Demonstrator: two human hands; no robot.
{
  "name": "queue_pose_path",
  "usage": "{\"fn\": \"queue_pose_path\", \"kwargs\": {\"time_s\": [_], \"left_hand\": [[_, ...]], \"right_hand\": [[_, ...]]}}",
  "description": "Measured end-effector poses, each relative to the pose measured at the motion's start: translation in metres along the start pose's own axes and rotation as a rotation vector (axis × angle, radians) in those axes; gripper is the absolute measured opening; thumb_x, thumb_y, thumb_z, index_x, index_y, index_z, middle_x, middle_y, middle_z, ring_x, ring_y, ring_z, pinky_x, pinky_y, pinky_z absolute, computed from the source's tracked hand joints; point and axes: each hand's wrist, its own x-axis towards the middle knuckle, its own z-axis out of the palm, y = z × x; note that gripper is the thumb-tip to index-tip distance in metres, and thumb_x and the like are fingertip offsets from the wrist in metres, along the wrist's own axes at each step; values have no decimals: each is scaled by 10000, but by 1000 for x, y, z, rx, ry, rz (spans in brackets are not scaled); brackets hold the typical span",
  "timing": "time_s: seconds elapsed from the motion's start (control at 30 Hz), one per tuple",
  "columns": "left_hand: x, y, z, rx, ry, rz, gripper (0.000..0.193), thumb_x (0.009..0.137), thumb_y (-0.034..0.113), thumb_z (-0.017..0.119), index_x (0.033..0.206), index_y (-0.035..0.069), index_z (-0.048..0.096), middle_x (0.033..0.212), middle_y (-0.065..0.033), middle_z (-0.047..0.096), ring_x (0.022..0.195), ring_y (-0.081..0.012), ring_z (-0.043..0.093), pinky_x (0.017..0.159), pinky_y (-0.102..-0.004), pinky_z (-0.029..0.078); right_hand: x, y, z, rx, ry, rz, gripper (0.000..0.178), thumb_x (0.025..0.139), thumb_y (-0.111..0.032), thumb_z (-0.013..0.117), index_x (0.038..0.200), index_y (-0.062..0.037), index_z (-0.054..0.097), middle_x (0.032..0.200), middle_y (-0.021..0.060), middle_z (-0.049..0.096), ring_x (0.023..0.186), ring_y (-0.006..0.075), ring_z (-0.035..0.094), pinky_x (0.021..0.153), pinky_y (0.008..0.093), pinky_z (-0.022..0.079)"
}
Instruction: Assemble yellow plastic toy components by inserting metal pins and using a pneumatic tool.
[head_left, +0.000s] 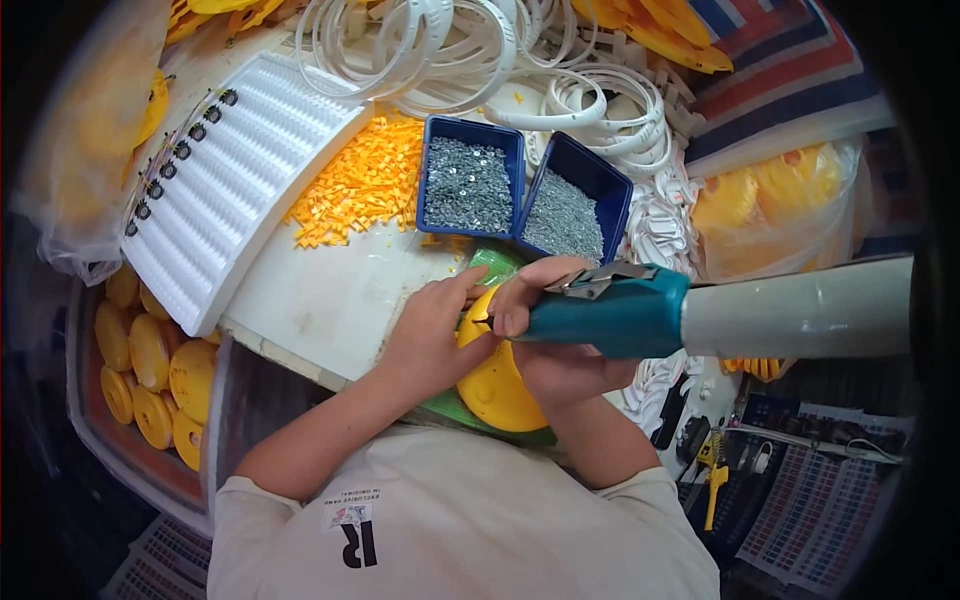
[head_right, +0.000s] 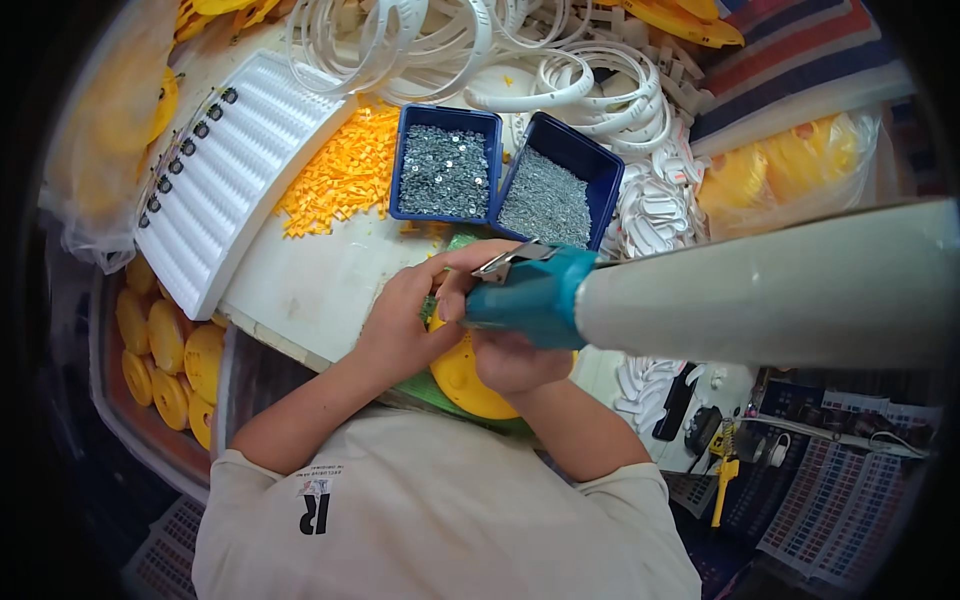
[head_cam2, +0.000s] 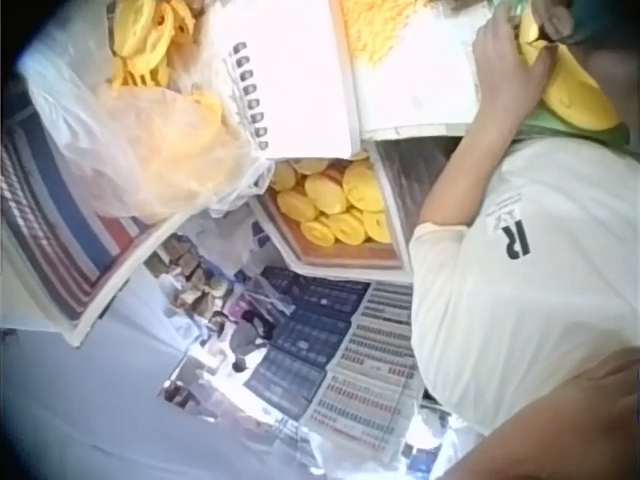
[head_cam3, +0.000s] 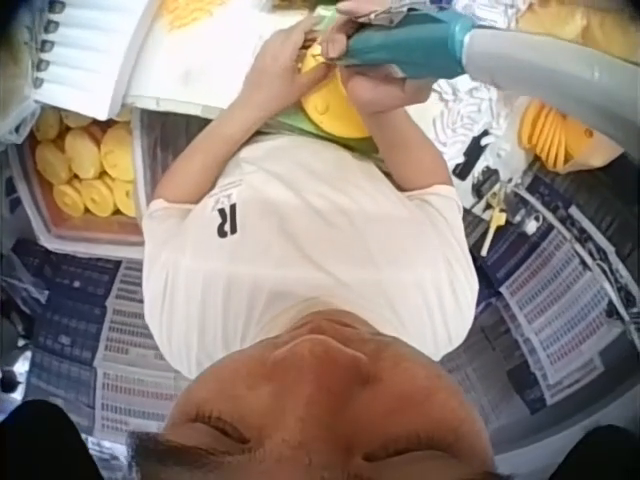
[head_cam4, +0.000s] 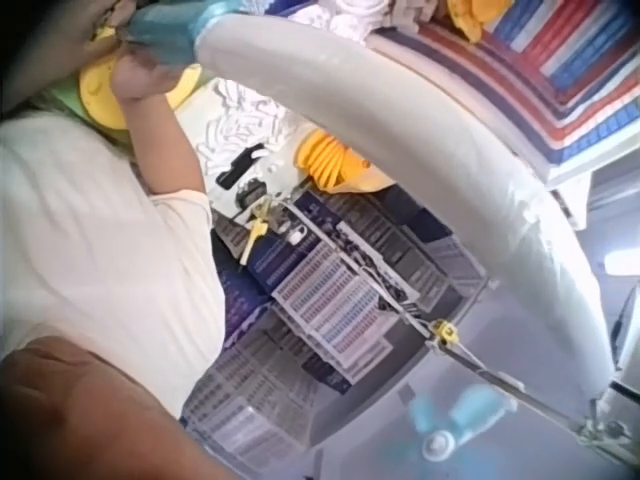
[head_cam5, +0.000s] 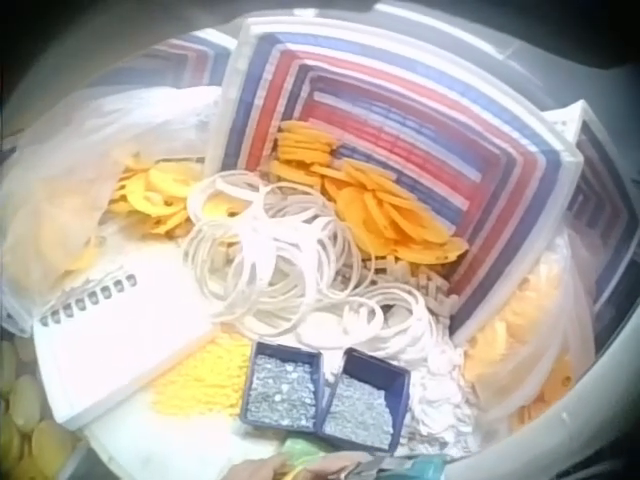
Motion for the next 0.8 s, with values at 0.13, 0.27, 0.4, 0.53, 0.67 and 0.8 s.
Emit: {"fn": "queue_pose_path", "kwargs": {"time_s": [0.13,0.27,0.4,0.53,0.67,0.8], "left_hand": [[0,-18,9,-36,9,66,776,786,200,878,1453,38,515,1198,-158,705,1114,-364,673,956,-461,511],[1,-19,9,-4,-13,72,793,778,193,870,1463,45,499,1225,-162,691,1113,-372,666,950,-470,505],[2,-21,10,17,-50,54,799,774,198,866,1466,51,496,1245,-166,678,1107,-371,661,943,-472,501],[5,-1,-3,75,-50,57,777,788,226,858,1457,48,507,1243,-164,673,1117,-367,654,945,-469,499],[25,17,-9,166,-111,105,690,842,240,816,1435,38,526,1203,-159,674,1137,-362,645,960,-469,494],[54,16,7,209,-212,153,609,874,227,788,1398,38,542,1173,-165,677,1128,-367,643,964,-476,501]], "right_hand": [[-13,13,2,-34,62,98,933,840,-773,484,1142,95,644,845,152,661,757,251,638,738,380,525],[-7,11,-1,-144,-48,99,1034,786,-861,571,1120,113,663,880,147,670,779,243,652,726,357,524],[1,7,-1,-149,-137,102,1029,794,-857,586,1173,97,652,877,143,668,795,236,646,744,373,522],[2,-9,-4,-92,-16,133,991,849,-814,520,1268,79,615,859,144,665,780,237,633,774,397,510],[21,-24,-35,10,47,-189,1042,870,-820,447,1304,116,587,924,134,670,794,207,663,771,351,523],[31,-15,-47,33,199,-154,1004,914,-809,342,1277,92,594,776,132,634,708,246,607,756,385,509]]}}
